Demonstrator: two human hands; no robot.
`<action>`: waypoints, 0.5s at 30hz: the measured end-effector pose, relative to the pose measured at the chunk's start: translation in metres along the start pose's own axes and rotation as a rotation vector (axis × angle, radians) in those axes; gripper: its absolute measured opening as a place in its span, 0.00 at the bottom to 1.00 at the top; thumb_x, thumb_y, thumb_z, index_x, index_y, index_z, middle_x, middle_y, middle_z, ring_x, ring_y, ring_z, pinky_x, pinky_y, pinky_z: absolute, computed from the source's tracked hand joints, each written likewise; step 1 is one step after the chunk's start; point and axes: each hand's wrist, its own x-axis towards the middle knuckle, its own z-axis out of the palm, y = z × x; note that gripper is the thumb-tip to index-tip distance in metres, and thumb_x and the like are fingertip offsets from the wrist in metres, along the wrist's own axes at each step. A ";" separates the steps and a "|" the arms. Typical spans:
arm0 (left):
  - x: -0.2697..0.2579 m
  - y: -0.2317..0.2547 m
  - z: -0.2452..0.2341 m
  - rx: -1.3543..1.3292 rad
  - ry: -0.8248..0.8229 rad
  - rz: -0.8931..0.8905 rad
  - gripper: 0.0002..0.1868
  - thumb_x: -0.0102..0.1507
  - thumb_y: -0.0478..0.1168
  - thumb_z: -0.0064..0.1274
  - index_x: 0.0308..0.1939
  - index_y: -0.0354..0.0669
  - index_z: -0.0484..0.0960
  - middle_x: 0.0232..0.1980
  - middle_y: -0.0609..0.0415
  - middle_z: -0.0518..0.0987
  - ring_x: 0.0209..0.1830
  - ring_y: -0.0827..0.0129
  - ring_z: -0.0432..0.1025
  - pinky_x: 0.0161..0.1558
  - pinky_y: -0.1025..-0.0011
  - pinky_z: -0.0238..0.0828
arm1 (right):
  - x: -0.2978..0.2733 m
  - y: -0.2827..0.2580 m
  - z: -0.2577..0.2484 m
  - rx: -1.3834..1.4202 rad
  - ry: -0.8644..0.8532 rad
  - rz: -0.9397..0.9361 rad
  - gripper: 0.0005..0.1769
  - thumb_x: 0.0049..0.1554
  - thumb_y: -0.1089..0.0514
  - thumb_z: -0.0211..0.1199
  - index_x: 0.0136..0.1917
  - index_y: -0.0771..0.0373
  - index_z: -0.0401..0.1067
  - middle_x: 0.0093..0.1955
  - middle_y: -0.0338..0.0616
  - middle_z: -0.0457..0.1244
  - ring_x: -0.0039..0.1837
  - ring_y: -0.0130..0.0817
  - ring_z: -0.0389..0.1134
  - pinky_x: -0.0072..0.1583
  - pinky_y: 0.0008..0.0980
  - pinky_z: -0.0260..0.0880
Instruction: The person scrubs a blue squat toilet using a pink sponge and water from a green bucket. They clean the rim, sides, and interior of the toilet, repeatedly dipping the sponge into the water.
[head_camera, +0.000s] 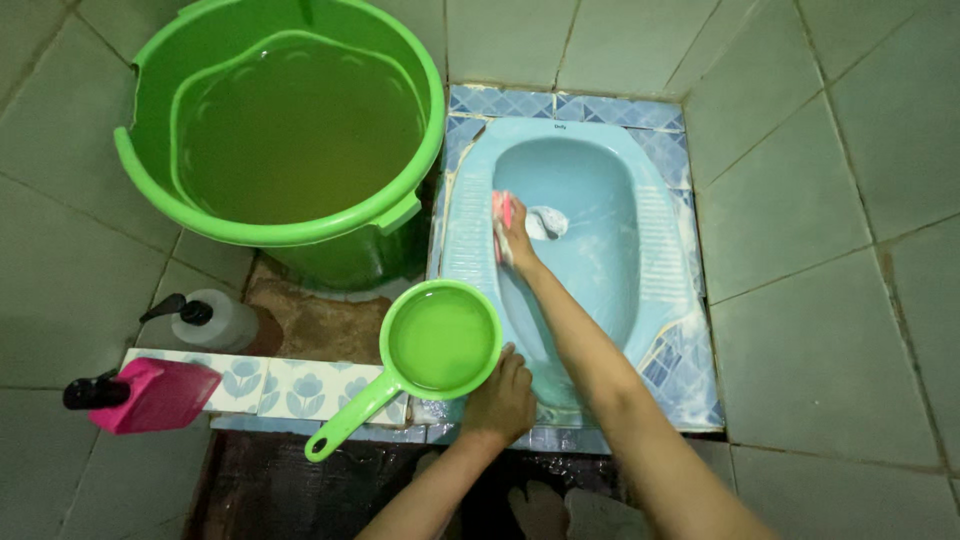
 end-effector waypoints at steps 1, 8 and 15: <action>0.002 0.001 0.001 -0.012 0.008 0.000 0.14 0.56 0.37 0.53 0.42 0.33 0.75 0.57 0.39 0.74 0.67 0.42 0.66 0.66 0.47 0.62 | 0.013 -0.006 0.001 -0.012 0.016 -0.046 0.38 0.70 0.53 0.50 0.84 0.67 0.37 0.85 0.59 0.39 0.86 0.48 0.40 0.82 0.41 0.41; 0.000 0.000 -0.001 -0.045 0.004 -0.021 0.12 0.56 0.37 0.53 0.41 0.34 0.75 0.56 0.39 0.74 0.67 0.41 0.66 0.66 0.46 0.62 | -0.126 -0.078 -0.043 -0.019 -0.376 0.002 0.46 0.66 0.42 0.50 0.83 0.68 0.34 0.84 0.61 0.39 0.84 0.53 0.40 0.79 0.41 0.41; -0.002 -0.003 0.005 -0.038 -0.042 -0.038 0.13 0.56 0.37 0.53 0.42 0.34 0.76 0.58 0.40 0.74 0.69 0.41 0.65 0.67 0.46 0.61 | -0.032 -0.115 -0.026 -0.648 -0.246 0.009 0.35 0.65 0.42 0.51 0.81 0.47 0.48 0.64 0.62 0.58 0.60 0.66 0.63 0.56 0.57 0.65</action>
